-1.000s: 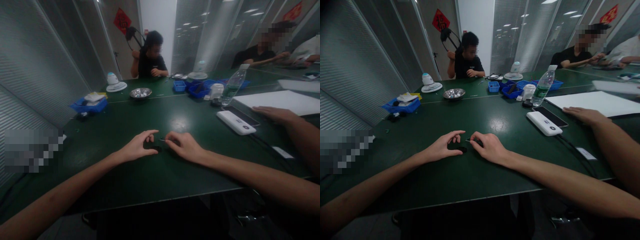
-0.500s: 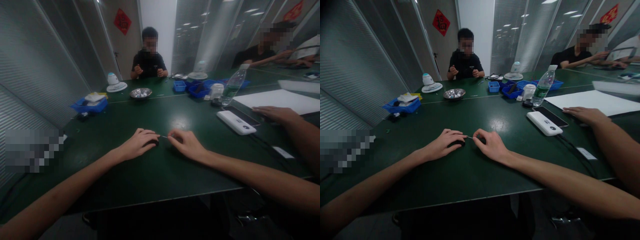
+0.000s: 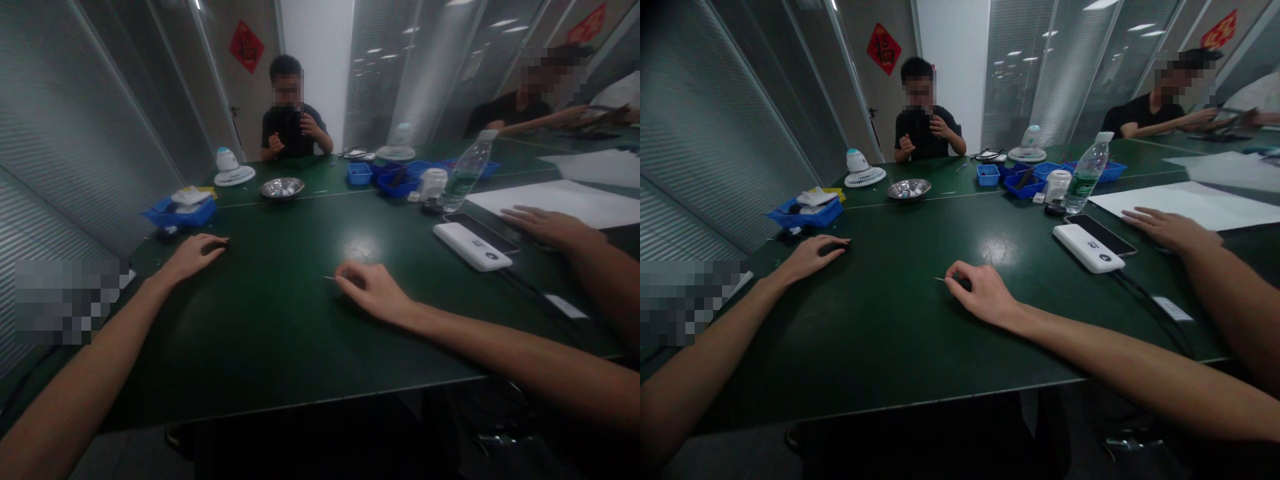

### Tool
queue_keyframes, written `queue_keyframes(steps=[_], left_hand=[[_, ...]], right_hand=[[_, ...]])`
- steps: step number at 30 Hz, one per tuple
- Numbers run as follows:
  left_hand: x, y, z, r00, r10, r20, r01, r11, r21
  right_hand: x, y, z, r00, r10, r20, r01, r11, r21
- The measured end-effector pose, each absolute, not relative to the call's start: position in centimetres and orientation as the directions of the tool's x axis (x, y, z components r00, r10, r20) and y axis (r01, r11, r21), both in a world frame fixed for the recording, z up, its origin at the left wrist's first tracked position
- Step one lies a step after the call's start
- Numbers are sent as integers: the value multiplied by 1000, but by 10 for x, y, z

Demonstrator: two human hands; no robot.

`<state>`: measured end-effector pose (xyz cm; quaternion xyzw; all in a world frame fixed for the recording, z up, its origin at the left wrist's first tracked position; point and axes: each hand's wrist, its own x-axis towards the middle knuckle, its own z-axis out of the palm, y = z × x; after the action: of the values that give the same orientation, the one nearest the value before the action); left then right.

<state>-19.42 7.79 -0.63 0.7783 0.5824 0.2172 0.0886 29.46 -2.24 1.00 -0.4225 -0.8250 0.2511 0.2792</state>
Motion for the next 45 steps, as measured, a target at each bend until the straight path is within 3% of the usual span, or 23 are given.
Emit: queue_keyframes(steps=[5, 9, 12, 15, 18, 20, 26, 31, 41, 45], left_hand=[[-220, 83, -12, 226, 941, 253, 912, -296, 285], [-226, 88, -18, 134, 937, 322, 909, -246, 336], [-230, 95, -25, 138, 886, 443, 886, -310, 343], [-233, 101, -28, 210, 829, 518, 903, -367, 222], [-233, 103, -31, 283, 838, 467, 925, -367, 98], [-232, 104, -33, 264, 868, 421, 943, -324, 77], [-236, 116, -39, 100, 912, 398, 985, -147, 90], [-236, 134, -37, 3, 955, 296, 998, -23, 66], [-242, 121, -37, 23, 918, 396, 988, -82, 133], [-234, 113, -27, -60, 914, 401, 966, -49, 255]], right_hand=[[294, -22, 9, -500, 825, 263, 551, 537, -639], [294, -23, 9, -497, 827, 262, 557, 536, -635], [294, -23, 9, -498, 828, 258, 555, 533, -638], [294, -23, 10, -503, 826, 254, 552, 533, -641], [294, -24, 12, -507, 824, 254, 556, 538, -634], [294, -24, 13, -509, 823, 253, 551, 537, -638], [293, -24, 12, -518, 819, 248, 545, 539, -642], [293, -22, 8, -520, 815, 253, 549, 547, -632], [295, -22, 9, -533, 814, 232, 562, 545, -622], [295, -22, 9, -536, 812, 233, 561, 548, -620]])
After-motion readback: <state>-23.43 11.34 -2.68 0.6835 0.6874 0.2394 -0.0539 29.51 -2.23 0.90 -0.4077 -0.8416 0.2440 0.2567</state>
